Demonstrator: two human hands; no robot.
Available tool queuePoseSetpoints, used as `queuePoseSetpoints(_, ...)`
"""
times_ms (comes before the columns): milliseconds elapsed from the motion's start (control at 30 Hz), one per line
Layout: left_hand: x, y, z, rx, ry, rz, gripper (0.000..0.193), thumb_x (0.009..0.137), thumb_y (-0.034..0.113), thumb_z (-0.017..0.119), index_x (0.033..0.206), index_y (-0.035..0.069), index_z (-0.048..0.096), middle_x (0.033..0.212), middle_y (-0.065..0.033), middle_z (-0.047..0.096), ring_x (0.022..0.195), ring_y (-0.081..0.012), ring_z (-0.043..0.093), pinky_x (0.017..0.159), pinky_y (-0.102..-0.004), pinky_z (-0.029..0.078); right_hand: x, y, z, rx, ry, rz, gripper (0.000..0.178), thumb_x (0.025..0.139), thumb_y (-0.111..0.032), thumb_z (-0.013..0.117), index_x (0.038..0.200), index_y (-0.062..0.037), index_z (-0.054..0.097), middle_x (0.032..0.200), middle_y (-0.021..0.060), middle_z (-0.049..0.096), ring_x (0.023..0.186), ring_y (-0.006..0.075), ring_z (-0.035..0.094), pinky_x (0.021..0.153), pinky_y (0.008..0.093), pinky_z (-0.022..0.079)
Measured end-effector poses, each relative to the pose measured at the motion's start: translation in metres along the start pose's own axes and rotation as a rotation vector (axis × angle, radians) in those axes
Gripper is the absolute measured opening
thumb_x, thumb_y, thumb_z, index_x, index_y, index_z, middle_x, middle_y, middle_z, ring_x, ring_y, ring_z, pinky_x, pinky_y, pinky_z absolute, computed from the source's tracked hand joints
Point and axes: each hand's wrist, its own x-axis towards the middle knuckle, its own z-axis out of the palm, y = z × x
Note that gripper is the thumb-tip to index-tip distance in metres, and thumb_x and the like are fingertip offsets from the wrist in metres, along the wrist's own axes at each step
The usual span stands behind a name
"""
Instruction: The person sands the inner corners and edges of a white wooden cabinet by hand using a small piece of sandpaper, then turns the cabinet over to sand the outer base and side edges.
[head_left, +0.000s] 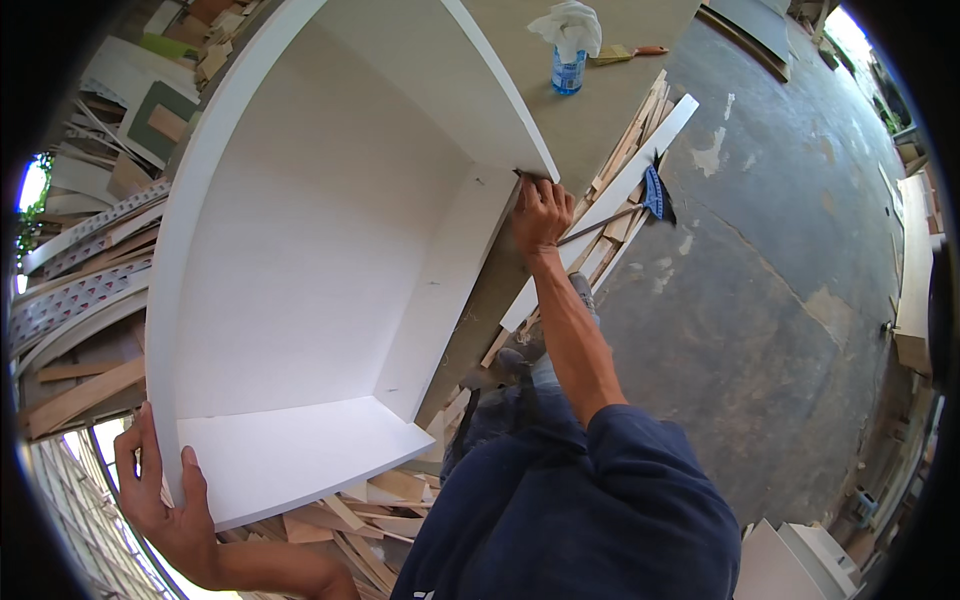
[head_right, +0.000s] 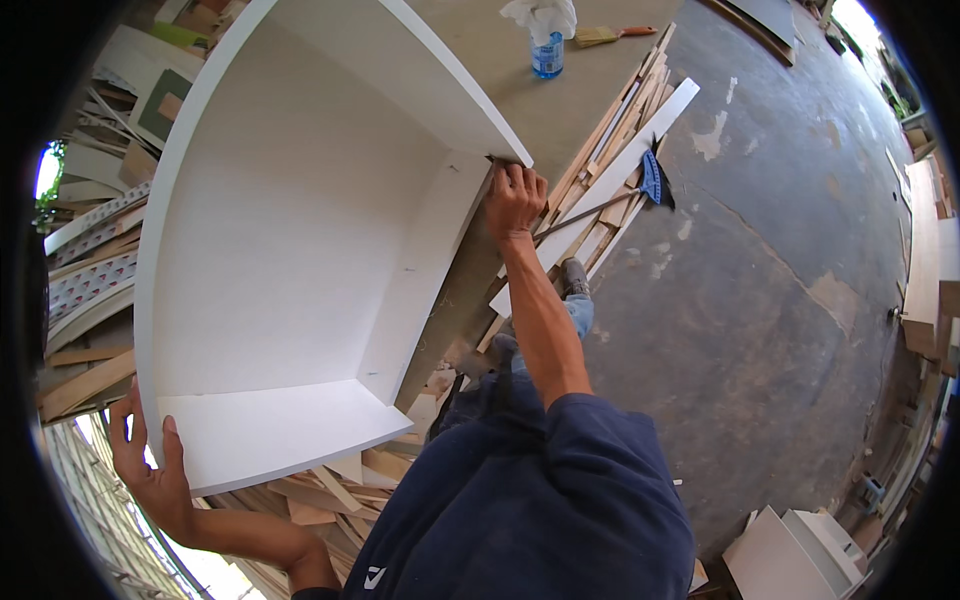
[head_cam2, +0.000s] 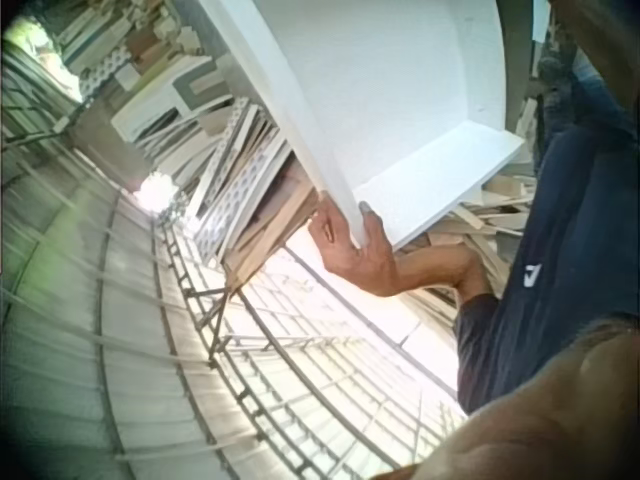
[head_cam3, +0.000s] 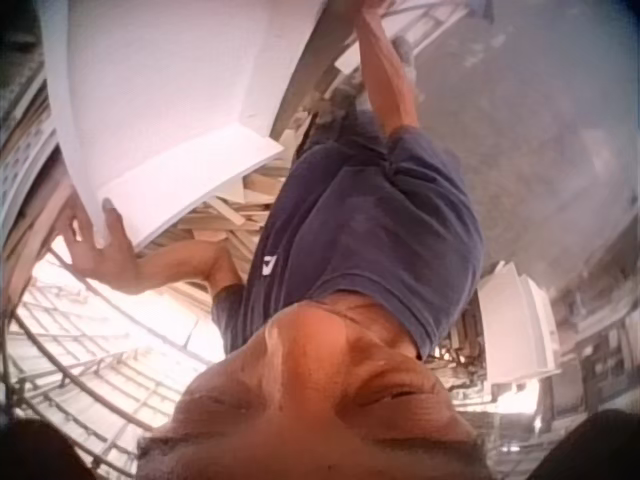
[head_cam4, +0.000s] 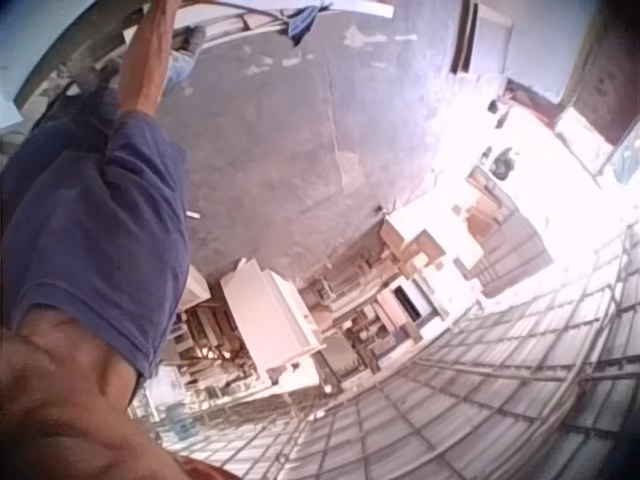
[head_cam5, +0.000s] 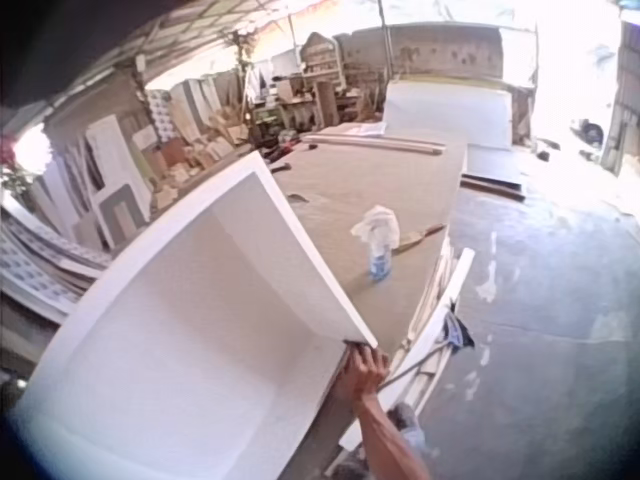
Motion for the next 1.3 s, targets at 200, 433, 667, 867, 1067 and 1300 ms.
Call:
queuePoseSetpoints(200,0.002,-0.002,0.000,-0.052,-0.012,0.023,0.059,0.082,-0.001,0.064,0.140,-0.001,0.061,0.113,-0.0188,0.064,0.106,-0.0319,0.064,0.089,-0.0440,0.053,0.013,-0.002,-0.010,0.099,-0.045,-0.001,0.023,0.076,-0.003,0.072,0.097,-0.0105,0.078,0.088,0.0019,0.068,0.091,0.0237,0.065,0.086,0.0413,0.047)
queuePoseSetpoints(433,0.004,-0.005,0.003,-0.009,0.003,-0.008,0.053,0.086,0.001,0.063,0.139,0.000,0.063,0.119,-0.0186,0.065,0.111,-0.0311,0.064,0.094,-0.0452,0.053,0.016,0.007,-0.021,0.232,-0.097,-0.145,0.025,0.076,-0.002,0.072,0.099,-0.0109,0.077,0.089,0.0013,0.068,0.093,0.0225,0.064,0.086,0.0417,0.044)
queuePoseSetpoints(667,0.005,-0.007,0.004,-0.036,0.002,-0.012,0.049,0.089,0.001,0.061,0.139,0.001,0.064,0.123,-0.0176,0.066,0.115,-0.0297,0.063,0.097,-0.0451,0.052,0.016,0.007,-0.024,0.028,-0.176,-0.125,0.027,0.074,-0.007,0.074,0.099,-0.0148,0.078,0.091,-0.0021,0.066,0.095,0.0192,0.061,0.091,0.0401,0.038)
queuePoseSetpoints(867,0.007,-0.009,0.004,-0.033,-0.009,-0.030,0.049,0.089,-0.002,0.060,0.138,0.000,0.064,0.119,-0.0169,0.065,0.115,-0.0291,0.063,0.097,-0.0443,0.053,0.025,0.008,-0.022,-0.005,-0.141,-0.222,0.029,0.071,-0.008,0.075,0.097,-0.0175,0.079,0.096,-0.0048,0.065,0.096,0.0174,0.058,0.090,0.0381,0.035)
queuePoseSetpoints(1067,0.007,-0.005,0.004,-0.028,0.014,0.035,0.051,0.088,-0.002,0.060,0.138,0.000,0.063,0.119,-0.0179,0.065,0.114,-0.0297,0.064,0.094,-0.0441,0.054,0.021,0.004,-0.026,-0.088,-0.185,-0.254,0.032,0.068,-0.008,0.075,0.098,-0.0181,0.080,0.097,-0.0068,0.064,0.098,0.0164,0.055,0.090,0.0384,0.032)
queuePoseSetpoints(1300,0.008,0.000,0.004,-0.066,0.020,0.014,0.053,0.086,-0.004,0.059,0.139,0.000,0.063,0.118,-0.0182,0.065,0.113,-0.0302,0.065,0.092,-0.0442,0.054,0.033,0.006,-0.027,-0.108,-0.112,-0.280,0.033,0.067,-0.008,0.074,0.098,-0.0175,0.080,0.096,-0.0077,0.065,0.098,0.0150,0.055,0.089,0.0390,0.030)
